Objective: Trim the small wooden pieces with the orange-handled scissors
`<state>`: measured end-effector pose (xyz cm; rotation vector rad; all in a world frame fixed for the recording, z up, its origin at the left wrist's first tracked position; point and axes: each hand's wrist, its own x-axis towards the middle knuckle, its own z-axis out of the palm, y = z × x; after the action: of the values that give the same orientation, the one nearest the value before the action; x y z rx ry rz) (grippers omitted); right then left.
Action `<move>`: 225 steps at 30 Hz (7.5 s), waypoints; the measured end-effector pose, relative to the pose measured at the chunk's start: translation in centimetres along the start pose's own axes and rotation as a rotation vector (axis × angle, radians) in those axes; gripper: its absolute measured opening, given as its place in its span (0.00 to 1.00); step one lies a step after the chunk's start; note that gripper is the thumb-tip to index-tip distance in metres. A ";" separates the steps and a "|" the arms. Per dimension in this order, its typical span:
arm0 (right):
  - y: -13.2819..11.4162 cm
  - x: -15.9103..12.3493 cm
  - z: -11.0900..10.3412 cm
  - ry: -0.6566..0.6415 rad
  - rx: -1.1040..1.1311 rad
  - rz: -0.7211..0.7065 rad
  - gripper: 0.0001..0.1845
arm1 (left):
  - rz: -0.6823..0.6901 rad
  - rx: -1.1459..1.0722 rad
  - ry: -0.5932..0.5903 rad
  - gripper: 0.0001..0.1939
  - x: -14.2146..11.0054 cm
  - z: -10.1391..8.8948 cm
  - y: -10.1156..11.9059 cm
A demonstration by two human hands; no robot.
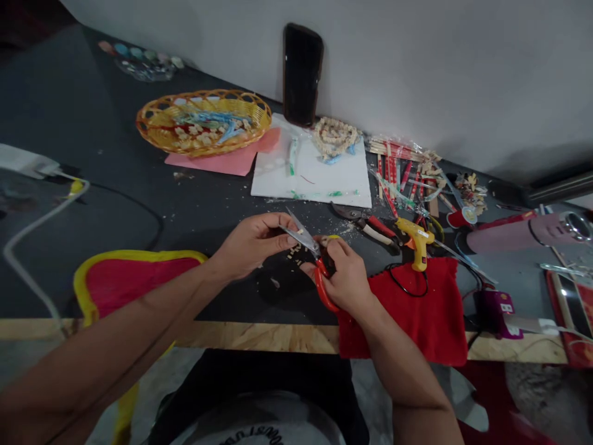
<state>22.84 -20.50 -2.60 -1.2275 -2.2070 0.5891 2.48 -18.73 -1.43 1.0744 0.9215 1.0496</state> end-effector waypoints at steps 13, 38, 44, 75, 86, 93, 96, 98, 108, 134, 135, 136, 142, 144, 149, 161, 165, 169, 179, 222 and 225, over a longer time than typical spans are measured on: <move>2.1 0.4 -0.3 0.118 -0.013 0.114 0.24 | 0.190 0.753 0.086 0.08 0.7 -2.2 -0.1; 2.3 0.3 -1.0 -0.062 -0.486 0.058 0.22 | 0.107 0.429 0.322 0.11 1.4 -2.9 -1.0; 1.4 0.6 -0.2 0.036 -0.387 -0.103 0.14 | 0.090 0.253 0.288 0.11 1.5 -2.5 -1.4; -0.4 1.1 1.6 0.295 0.302 -0.153 0.02 | -0.214 0.187 -0.301 0.14 0.3 -0.5 -0.9; -0.5 1.0 0.7 0.210 0.299 -0.191 0.04 | -0.194 0.211 -0.375 0.15 0.1 -0.6 -0.3; -0.3 1.1 0.6 0.186 0.230 -0.227 0.06 | -0.151 0.308 -0.386 0.15 0.3 -0.8 -0.4; -0.3 1.1 0.5 0.174 0.214 -0.236 0.06 | -0.137 0.346 -0.392 0.16 0.3 -0.8 -0.4; -0.2 1.1 0.5 0.164 0.208 -0.248 0.05 | -0.127 0.367 -0.397 0.16 0.3 -0.9 -0.4; -0.2 0.9 0.5 0.079 0.332 -0.309 0.05 | -0.282 0.311 -0.551 0.16 0.2 -1.6 -0.5; -0.3 0.8 0.4 0.087 0.293 -0.226 0.05 | -0.232 0.270 -0.495 0.14 0.2 -1.2 0.0; -0.3 0.8 0.4 0.087 0.292 -0.225 0.05 | -0.230 0.275 -0.492 0.15 0.2 -1.2 0.1; -0.3 0.8 0.4 0.086 0.291 -0.222 0.05 | -0.227 0.280 -0.489 0.15 0.2 -1.2 0.1; -0.4 0.9 0.3 0.090 0.279 -0.235 0.05 | -0.222 0.304 -0.478 0.18 0.3 -1.2 -0.1; -0.4 0.9 0.3 0.089 0.266 -0.239 0.05 | -0.214 0.305 -0.476 0.17 0.3 -1.2 -0.2; -0.3 0.8 0.3 0.096 0.244 -0.253 0.05 | -0.221 0.292 -0.481 0.16 0.3 -1.2 -0.1; -0.4 1.1 0.2 0.165 0.129 -0.298 0.03 | -0.180 0.315 -0.393 0.13 0.3 -1.0 -0.2; -0.1 1.0 0.3 0.168 0.115 -0.292 0.02 | -0.184 0.307 -0.343 0.12 0.3 -0.9 -0.4; 0.0 0.9 0.4 0.171 0.105 -0.284 0.03 | -0.202 0.321 -0.289 0.11 0.2 -0.9 -0.5; -0.2 0.9 0.5 0.158 0.095 -0.250 0.04 | -0.172 0.357 -0.254 0.10 0.2 -0.7 -0.8; 3.3 0.4 -0.7 -0.088 -0.447 0.046 0.21 | -0.122 -0.001 0.107 0.10 1.2 -2.4 -1.0; 3.0 0.7 -0.6 -0.052 -0.415 0.089 0.20 | -0.127 -0.028 0.110 0.11 1.2 -2.3 -0.9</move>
<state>24.82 -18.38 -3.79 -1.5362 -2.4050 0.1992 0.76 -17.17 -2.98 0.9298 1.0467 1.0215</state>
